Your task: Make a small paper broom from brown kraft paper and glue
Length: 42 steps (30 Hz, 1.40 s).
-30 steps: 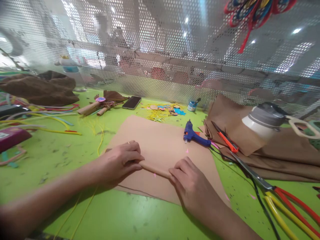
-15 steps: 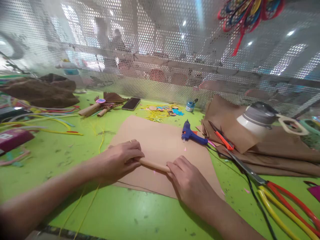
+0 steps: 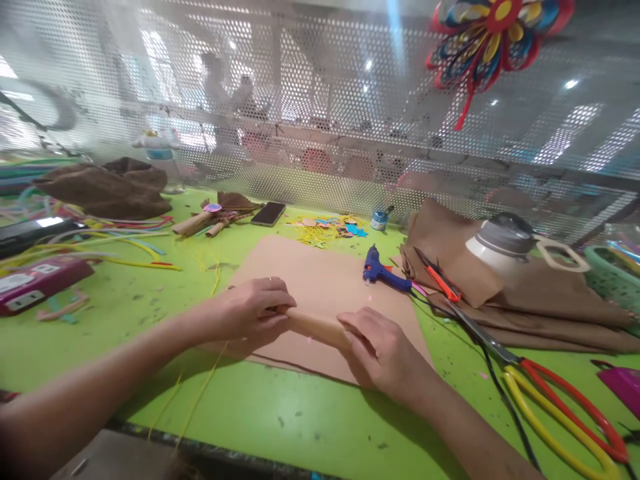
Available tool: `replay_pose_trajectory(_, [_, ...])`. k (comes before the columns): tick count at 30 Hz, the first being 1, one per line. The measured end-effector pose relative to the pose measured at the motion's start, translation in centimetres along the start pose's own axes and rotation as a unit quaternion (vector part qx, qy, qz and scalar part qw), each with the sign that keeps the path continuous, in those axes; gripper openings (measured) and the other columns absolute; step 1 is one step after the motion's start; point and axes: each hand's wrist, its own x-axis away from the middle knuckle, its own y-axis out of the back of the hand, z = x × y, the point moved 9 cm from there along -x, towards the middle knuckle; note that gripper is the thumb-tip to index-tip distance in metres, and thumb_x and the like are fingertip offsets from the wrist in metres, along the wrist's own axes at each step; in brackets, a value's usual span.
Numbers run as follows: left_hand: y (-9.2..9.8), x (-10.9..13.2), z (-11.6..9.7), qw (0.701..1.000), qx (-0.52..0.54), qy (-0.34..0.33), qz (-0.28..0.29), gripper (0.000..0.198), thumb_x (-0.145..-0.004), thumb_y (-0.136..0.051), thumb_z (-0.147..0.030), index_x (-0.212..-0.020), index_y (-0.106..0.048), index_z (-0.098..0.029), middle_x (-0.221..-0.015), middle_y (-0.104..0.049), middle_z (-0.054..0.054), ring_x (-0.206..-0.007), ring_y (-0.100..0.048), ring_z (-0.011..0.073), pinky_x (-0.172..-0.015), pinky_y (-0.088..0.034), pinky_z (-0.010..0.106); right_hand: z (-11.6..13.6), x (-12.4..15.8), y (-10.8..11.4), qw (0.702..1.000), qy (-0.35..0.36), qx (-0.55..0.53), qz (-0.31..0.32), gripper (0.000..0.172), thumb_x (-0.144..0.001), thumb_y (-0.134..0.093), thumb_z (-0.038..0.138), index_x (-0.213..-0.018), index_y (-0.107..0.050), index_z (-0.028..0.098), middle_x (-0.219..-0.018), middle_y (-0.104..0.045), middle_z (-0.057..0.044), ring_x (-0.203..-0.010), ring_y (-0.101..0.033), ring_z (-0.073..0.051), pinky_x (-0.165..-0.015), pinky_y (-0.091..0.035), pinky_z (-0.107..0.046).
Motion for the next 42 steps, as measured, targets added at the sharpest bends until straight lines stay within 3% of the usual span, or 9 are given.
replay_pose_trajectory(5, [0.1,-0.5,-0.5,0.996,0.063,0.023,0.051,0.019,-0.085,-0.051,-0.020,-0.089,-0.069,-0.014,-0.078,-0.064,0.005,-0.070,-0.056,0.0126,-0.066,-0.041,0.022,0.7,-0.3,0.5,0.997,0.035,0.075,-0.003,0.024,-0.091,-0.051,0.026,-0.111,-0.055,0.016,-0.101,-0.062,-0.012,-0.096,-0.057,-0.024,-0.078,-0.048,-0.036])
replay_pose_trajectory(10, [-0.7,-0.6,-0.6,0.986,0.110,0.066,0.111,0.023,-0.084,-0.049,-0.022,-0.084,-0.070,-0.013,-0.070,-0.065,0.002,-0.060,-0.051,0.0097,-0.056,-0.036,0.021,1.9,-0.7,-0.6,0.990,0.057,0.127,0.026,0.031,-0.089,-0.054,0.037,-0.109,-0.057,0.013,-0.089,-0.062,-0.011,-0.082,-0.056,-0.024,-0.069,-0.046,-0.035])
replay_pose_trajectory(14, [-1.2,-0.6,-0.5,0.975,0.133,0.100,0.148,0.024,-0.081,-0.050,-0.022,-0.088,-0.070,-0.012,-0.071,-0.065,0.003,-0.059,-0.051,0.0098,-0.053,-0.034,0.020,2.1,-0.9,-0.9,0.994,0.038,0.092,0.036,0.026,-0.093,-0.047,0.034,-0.099,-0.060,0.013,-0.075,-0.059,-0.007,-0.067,-0.053,-0.019,-0.060,-0.040,-0.030])
replay_pose_trajectory(18, [-1.1,-0.8,-0.5,0.967,0.159,0.109,0.166,0.024,-0.077,-0.051,-0.021,-0.090,-0.070,-0.013,-0.074,-0.066,0.002,-0.061,-0.052,0.0101,-0.053,-0.035,0.020,1.5,-0.8,-1.0,0.998,0.004,0.029,0.061,0.024,-0.094,-0.045,0.030,-0.101,-0.061,0.014,-0.079,-0.061,-0.007,-0.070,-0.054,-0.018,-0.064,-0.040,-0.029])
replay_pose_trajectory(23, [-0.5,-1.2,-0.3,0.961,0.183,0.132,0.160,0.024,-0.076,-0.053,-0.023,-0.093,-0.068,-0.014,-0.076,-0.065,0.002,-0.062,-0.051,0.0100,-0.054,-0.036,0.019,1.1,-0.8,-0.3,0.999,-0.018,0.005,0.047,0.019,-0.092,-0.048,0.025,-0.104,-0.061,0.016,-0.083,-0.062,-0.006,-0.073,-0.056,-0.017,-0.066,-0.041,-0.028])
replay_pose_trajectory(28, [-0.6,-1.4,-0.6,0.968,0.182,0.100,0.141,0.025,-0.080,-0.054,-0.026,-0.096,-0.069,-0.015,-0.077,-0.066,0.002,-0.063,-0.051,0.0104,-0.056,-0.035,0.020,1.1,-0.8,-0.3,0.999,-0.017,0.018,0.048,0.019,-0.091,-0.051,0.023,-0.106,-0.061,0.016,-0.083,-0.062,-0.006,-0.073,-0.056,-0.018,-0.066,-0.042,-0.029])
replay_pose_trajectory(37, [-1.0,-1.6,-0.4,0.981,0.148,0.071,0.101,0.025,-0.083,-0.051,-0.028,-0.085,-0.071,-0.013,-0.065,-0.062,0.002,-0.056,-0.048,0.0095,-0.051,-0.031,0.021,1.8,-0.9,-1.0,0.990,0.042,0.129,0.034,0.018,-0.088,-0.051,0.021,-0.103,-0.057,0.013,-0.082,-0.062,-0.009,-0.074,-0.055,-0.021,-0.065,-0.043,-0.032])
replay_pose_trajectory(42, [-1.2,-1.5,-0.5,0.983,0.140,0.059,0.105,0.024,-0.083,-0.051,-0.026,-0.085,-0.070,-0.013,-0.067,-0.064,0.002,-0.057,-0.050,0.0100,-0.053,-0.034,0.021,2.7,-1.2,-1.2,0.983,0.036,0.176,0.045,0.019,-0.086,-0.055,0.026,-0.100,-0.057,0.013,-0.081,-0.063,-0.009,-0.075,-0.055,-0.023,-0.067,-0.041,-0.034])
